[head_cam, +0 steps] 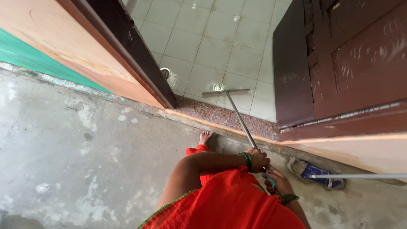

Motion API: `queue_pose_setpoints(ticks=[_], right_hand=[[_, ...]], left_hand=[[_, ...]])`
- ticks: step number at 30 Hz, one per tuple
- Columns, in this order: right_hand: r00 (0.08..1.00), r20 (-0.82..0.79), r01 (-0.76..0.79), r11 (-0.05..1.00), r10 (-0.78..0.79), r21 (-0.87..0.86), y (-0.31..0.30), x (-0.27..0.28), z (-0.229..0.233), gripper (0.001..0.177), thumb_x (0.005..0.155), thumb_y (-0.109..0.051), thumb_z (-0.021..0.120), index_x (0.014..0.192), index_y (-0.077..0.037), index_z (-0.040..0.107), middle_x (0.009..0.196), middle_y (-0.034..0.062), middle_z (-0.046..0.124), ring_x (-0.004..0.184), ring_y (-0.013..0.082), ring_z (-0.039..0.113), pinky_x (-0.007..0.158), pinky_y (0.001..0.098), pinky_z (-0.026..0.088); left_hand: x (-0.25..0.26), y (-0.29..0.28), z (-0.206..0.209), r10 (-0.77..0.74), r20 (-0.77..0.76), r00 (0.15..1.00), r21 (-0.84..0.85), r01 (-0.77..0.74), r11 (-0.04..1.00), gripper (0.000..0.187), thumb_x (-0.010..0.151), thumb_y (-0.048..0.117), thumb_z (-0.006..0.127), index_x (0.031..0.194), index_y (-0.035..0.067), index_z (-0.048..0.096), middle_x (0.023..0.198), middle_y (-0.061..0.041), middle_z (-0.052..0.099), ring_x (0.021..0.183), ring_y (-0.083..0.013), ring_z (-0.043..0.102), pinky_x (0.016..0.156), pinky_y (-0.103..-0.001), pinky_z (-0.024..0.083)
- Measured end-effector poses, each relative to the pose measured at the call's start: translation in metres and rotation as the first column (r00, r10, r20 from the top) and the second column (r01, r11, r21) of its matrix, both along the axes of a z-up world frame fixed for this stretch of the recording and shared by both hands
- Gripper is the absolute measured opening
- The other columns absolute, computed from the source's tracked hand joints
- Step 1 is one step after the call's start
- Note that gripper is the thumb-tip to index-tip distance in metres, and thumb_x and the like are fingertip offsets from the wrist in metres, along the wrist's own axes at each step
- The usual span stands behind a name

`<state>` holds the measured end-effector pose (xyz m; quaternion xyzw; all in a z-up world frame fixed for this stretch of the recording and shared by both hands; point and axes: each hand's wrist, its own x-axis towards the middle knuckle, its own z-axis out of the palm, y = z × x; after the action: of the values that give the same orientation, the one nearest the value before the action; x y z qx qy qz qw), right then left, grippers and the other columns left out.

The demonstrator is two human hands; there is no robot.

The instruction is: The person uses a squeegee to push water across a tiled bathroom floor toward a drain, covering several areas of the room.

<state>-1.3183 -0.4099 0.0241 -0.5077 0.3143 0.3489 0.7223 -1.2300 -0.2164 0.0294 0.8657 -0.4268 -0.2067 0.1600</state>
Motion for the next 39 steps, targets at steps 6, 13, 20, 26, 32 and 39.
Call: queue_pose_setpoints(ticks=[6, 13, 20, 26, 32, 39], right_hand=[[0.999, 0.001, 0.041, 0.999, -0.041, 0.009, 0.073, 0.082, -0.027, 0.056, 0.098, -0.01, 0.048, 0.154, -0.016, 0.047, 0.09, 0.0077, 0.06, 0.056, 0.0132, 0.042, 0.042, 0.0272, 0.031], [0.995, 0.001, 0.1, 0.985, -0.101, 0.143, 0.185, 0.272, -0.068, 0.055, 0.098, -0.008, 0.049, 0.151, -0.023, 0.05, 0.079, 0.0036, 0.056, 0.053, 0.0102, 0.043, 0.039, 0.0248, 0.03], [0.999, 0.001, 0.053, 0.998, -0.053, -0.024, 0.291, 0.422, -0.108, 0.05, 0.101, -0.007, 0.047, 0.147, -0.024, 0.057, 0.072, 0.0029, 0.054, 0.049, 0.0099, 0.041, 0.038, 0.0235, 0.028], [0.998, -0.065, 0.005, 0.998, -0.009, -0.063, 0.283, 0.365, -0.103, 0.055, 0.1, -0.011, 0.051, 0.151, -0.031, 0.048, 0.077, 0.0036, 0.063, 0.05, 0.0082, 0.04, 0.038, 0.0231, 0.027], [0.996, -0.063, -0.071, 0.99, 0.063, -0.122, 0.214, 0.233, -0.073, 0.051, 0.098, -0.019, 0.059, 0.149, -0.023, 0.057, 0.082, 0.0017, 0.058, 0.051, 0.0085, 0.04, 0.039, 0.0232, 0.026], [0.991, -0.132, 0.003, 0.998, -0.012, -0.064, 0.1, 0.114, -0.033, 0.055, 0.099, -0.011, 0.051, 0.151, -0.026, 0.052, 0.084, 0.0064, 0.059, 0.054, 0.0119, 0.041, 0.04, 0.0247, 0.03]], left_hand=[[0.071, 0.051, -0.054, 0.091, 0.025, 0.995, 0.008, -0.092, 0.996, 0.043, 0.088, 0.043, 0.068, 0.12, 0.014, 0.068, 0.123, -0.013, 0.067, 0.12, -0.0352, 0.063, 0.09, -0.048, 0.059], [0.247, 0.131, -0.107, 0.229, 0.11, 0.967, 0.132, -0.243, 0.961, 0.043, 0.093, 0.039, 0.066, 0.126, 0.012, 0.065, 0.132, -0.011, 0.063, 0.138, -0.0355, 0.049, 0.096, -0.05, 0.056], [0.379, 0.217, -0.119, 0.389, 0.064, 0.919, 0.332, -0.388, 0.86, 0.063, 0.08, 0.041, 0.082, 0.133, 0.016, 0.06, 0.154, -0.009, 0.043, 0.144, -0.0274, 0.042, 0.106, -0.044, 0.05], [0.324, 0.221, -0.122, 0.361, 0.005, 0.933, 0.329, -0.342, 0.88, 0.061, 0.084, 0.045, 0.079, 0.133, 0.014, 0.061, 0.153, -0.011, 0.045, 0.143, -0.0318, 0.043, 0.105, -0.047, 0.052], [0.193, 0.165, -0.115, 0.318, 0.013, 0.948, 0.191, -0.314, 0.93, 0.054, 0.086, 0.05, 0.074, 0.125, 0.014, 0.067, 0.139, -0.015, 0.056, 0.133, -0.0378, 0.052, 0.096, -0.052, 0.055], [0.088, 0.076, -0.091, 0.145, -0.015, 0.989, 0.02, -0.144, 0.989, 0.057, 0.084, 0.058, 0.073, 0.118, 0.012, 0.07, 0.12, -0.016, 0.068, 0.112, -0.0377, 0.067, 0.086, -0.049, 0.058]])
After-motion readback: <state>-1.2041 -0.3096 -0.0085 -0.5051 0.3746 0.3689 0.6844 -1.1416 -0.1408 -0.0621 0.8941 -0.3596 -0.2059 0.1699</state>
